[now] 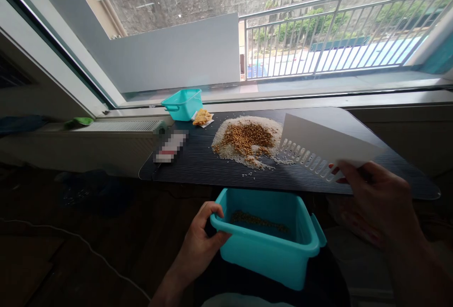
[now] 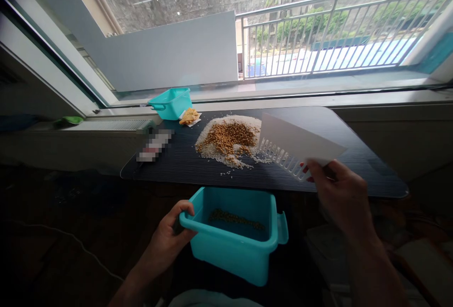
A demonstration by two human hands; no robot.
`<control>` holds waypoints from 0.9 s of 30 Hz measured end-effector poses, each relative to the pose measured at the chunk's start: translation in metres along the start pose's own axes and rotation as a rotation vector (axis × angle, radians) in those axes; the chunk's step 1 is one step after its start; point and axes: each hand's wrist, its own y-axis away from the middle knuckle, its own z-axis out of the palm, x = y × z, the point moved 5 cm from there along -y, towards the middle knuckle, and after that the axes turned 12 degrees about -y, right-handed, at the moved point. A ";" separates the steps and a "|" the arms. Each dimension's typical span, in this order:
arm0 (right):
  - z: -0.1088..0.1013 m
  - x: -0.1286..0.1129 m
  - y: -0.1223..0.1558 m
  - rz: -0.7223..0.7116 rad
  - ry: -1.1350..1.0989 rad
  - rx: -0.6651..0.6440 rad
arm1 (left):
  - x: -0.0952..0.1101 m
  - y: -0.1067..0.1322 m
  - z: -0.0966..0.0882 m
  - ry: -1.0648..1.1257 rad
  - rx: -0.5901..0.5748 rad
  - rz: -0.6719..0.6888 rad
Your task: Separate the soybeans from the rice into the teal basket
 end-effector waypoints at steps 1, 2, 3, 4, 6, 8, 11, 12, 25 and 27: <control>0.001 0.000 0.002 0.002 0.018 0.001 | -0.001 -0.001 -0.001 0.001 -0.021 0.002; 0.002 0.000 0.002 0.008 0.032 0.007 | -0.002 -0.001 -0.002 0.003 -0.042 0.005; 0.004 0.000 0.003 0.015 0.041 0.014 | -0.003 -0.002 -0.003 0.003 -0.062 0.007; 0.007 0.000 0.002 0.022 0.044 0.015 | -0.004 -0.003 -0.003 0.004 -0.075 0.008; 0.015 0.000 0.001 0.030 0.032 -0.010 | -0.006 -0.004 -0.004 0.003 -0.079 0.011; 0.022 -0.002 0.000 0.010 0.026 -0.048 | -0.007 -0.005 -0.005 -0.006 -0.072 0.011; 0.029 -0.003 0.002 -0.037 0.013 -0.102 | -0.007 -0.004 -0.004 -0.026 -0.074 0.013; 0.029 -0.002 0.002 -0.047 0.005 -0.114 | -0.007 -0.004 -0.004 -0.030 -0.074 0.013; 0.033 0.017 -0.003 -0.004 -0.089 -0.159 | -0.008 -0.003 -0.004 -0.025 -0.084 0.003; 0.032 0.018 -0.004 -0.002 -0.086 -0.146 | -0.005 -0.003 -0.003 -0.018 -0.079 -0.005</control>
